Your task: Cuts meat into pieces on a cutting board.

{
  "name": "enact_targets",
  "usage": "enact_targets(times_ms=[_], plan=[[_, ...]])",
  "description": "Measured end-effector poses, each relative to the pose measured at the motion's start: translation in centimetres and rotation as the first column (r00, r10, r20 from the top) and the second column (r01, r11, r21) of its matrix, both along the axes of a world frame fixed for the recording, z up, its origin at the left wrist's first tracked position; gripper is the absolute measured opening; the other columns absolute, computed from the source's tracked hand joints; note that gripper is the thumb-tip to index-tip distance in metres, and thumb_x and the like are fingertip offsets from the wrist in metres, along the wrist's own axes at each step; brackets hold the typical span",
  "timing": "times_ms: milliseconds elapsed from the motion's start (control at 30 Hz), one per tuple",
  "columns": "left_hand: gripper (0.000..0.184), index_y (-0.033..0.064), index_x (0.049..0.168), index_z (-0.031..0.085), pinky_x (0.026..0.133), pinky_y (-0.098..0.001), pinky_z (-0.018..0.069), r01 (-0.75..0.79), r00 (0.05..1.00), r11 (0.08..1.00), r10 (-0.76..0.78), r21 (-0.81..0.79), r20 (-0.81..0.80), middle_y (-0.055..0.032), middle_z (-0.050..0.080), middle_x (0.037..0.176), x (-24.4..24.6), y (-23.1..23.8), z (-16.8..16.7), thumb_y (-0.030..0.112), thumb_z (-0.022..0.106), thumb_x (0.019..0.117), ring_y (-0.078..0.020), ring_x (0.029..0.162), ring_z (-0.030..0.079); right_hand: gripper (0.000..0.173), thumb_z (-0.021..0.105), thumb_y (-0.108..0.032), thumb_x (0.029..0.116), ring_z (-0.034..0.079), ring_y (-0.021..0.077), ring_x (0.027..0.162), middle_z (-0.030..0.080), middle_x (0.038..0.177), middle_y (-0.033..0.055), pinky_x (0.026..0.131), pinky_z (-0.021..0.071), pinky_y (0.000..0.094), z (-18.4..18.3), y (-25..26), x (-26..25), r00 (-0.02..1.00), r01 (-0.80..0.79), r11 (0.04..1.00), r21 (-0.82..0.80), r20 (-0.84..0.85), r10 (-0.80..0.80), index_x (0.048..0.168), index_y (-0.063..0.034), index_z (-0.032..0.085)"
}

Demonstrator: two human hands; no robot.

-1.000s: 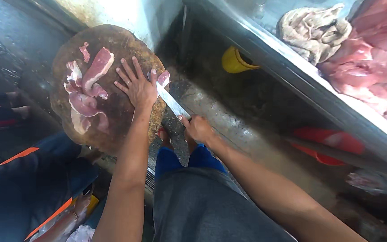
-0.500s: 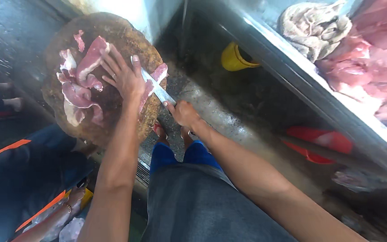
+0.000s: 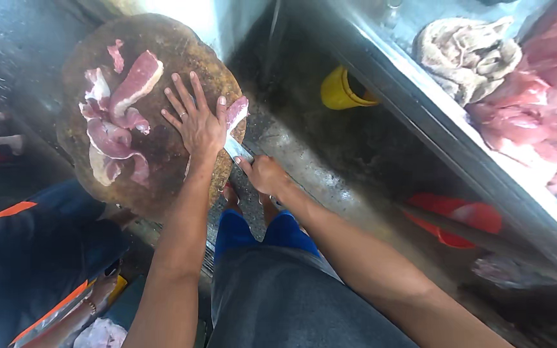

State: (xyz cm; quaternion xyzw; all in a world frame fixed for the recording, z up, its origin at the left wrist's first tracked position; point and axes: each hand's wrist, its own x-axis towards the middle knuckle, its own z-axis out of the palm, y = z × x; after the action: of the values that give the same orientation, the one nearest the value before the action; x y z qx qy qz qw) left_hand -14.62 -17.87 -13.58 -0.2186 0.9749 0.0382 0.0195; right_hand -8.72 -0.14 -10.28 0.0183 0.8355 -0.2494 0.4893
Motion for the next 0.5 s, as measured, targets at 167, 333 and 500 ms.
enact_targets(times_ms=[167, 333, 500], plan=[[0.084, 0.0316, 0.167, 0.004, 0.120, -0.0733, 0.0000, 0.020, 1.000, 1.000, -0.020, 0.004, -0.003, -0.0041, -0.008, 0.174, 0.2, -0.1, 0.4, 0.077, 0.018, 0.0976, -0.0349, 0.160, -0.007, 0.083, 0.030, -0.079, 0.0977, 0.070, 0.0395, 0.102, 0.071, 0.102, 0.0211, 0.085, 0.0545, 0.0633, -0.7, 1.9, 1.6, 0.995, -0.093, 0.995, 0.037, 0.025, 0.093, 0.107, -0.0053, 0.068], [0.089, 0.0302, 0.167, 0.003, 0.119, -0.0743, -0.0006, 0.021, 1.000, 1.000, -0.021, -0.005, -0.018, -0.0057, -0.009, 0.174, 0.2, 0.0, 0.2, 0.080, 0.017, 0.0951, -0.0371, 0.159, -0.007, 0.078, 0.034, -0.073, 0.1007, 0.070, 0.0392, 0.098, 0.070, 0.098, 0.0221, 0.084, 0.0554, 0.0607, 0.2, -0.4, 0.6, 0.994, -0.094, 0.996, 0.011, 0.056, 0.093, 0.103, -0.0027, 0.068], [0.083, 0.0184, 0.167, 0.011, 0.121, -0.0715, 0.0016, -0.138, 0.943, 0.949, 0.214, 0.285, -0.255, -0.0116, 0.002, 0.174, 1.4, -2.3, 2.7, 0.068, 0.027, 0.1018, -0.0336, 0.160, 0.001, 0.080, 0.033, -0.074, 0.1000, 0.071, 0.0407, 0.091, 0.070, 0.093, 0.0232, 0.076, 0.0565, 0.0623, 0.4, -0.8, 0.8, 0.996, -0.083, 0.996, -0.015, -0.012, 0.083, 0.100, -0.0021, 0.067]])
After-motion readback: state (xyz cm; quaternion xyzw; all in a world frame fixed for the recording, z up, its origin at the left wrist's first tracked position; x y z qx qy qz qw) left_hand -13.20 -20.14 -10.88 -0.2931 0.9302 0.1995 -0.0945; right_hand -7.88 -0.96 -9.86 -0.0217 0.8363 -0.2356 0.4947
